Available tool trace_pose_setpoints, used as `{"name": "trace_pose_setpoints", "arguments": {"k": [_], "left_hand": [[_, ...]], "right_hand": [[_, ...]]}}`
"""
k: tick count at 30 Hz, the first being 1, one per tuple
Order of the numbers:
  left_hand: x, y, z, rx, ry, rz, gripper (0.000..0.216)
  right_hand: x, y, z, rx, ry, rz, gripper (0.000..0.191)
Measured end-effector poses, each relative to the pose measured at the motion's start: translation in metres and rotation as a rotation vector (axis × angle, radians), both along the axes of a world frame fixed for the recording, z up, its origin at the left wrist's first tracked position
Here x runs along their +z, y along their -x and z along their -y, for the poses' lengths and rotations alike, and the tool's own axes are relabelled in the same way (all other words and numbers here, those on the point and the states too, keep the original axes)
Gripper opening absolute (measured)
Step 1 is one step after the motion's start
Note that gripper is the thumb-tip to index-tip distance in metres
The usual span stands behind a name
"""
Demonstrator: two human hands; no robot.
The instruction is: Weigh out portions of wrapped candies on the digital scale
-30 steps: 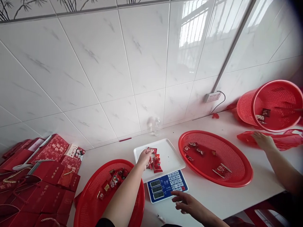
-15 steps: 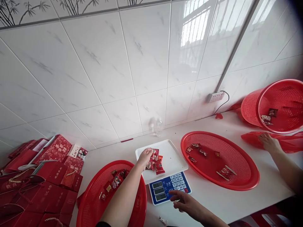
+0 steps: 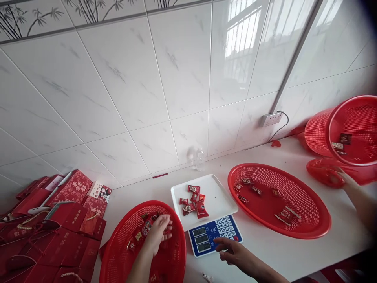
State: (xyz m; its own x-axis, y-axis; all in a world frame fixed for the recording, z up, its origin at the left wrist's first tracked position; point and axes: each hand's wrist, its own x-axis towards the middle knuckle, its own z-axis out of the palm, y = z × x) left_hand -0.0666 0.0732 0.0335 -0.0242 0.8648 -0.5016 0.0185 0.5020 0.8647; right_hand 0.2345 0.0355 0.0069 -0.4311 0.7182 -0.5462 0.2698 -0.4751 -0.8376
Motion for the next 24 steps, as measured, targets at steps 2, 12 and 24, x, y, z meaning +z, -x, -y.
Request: {"name": "trace_pose_setpoints", "arguments": {"k": [2,12,24], "left_hand": [[-0.021,0.017,0.022,-0.043,0.086,-0.083,0.047],[-0.093,0.049,0.065,-0.144,0.089,-0.715,0.034],[-0.111,0.06,0.068,-0.292,0.174,-0.955,0.05]], "right_hand": [[0.006,0.005,-0.009,-0.003,-0.074,0.048,0.049],[0.006,0.045,-0.081,0.226,-0.655,0.599,0.048],[-0.001,0.107,-0.117,0.635,-0.981,0.645,0.049]]}}
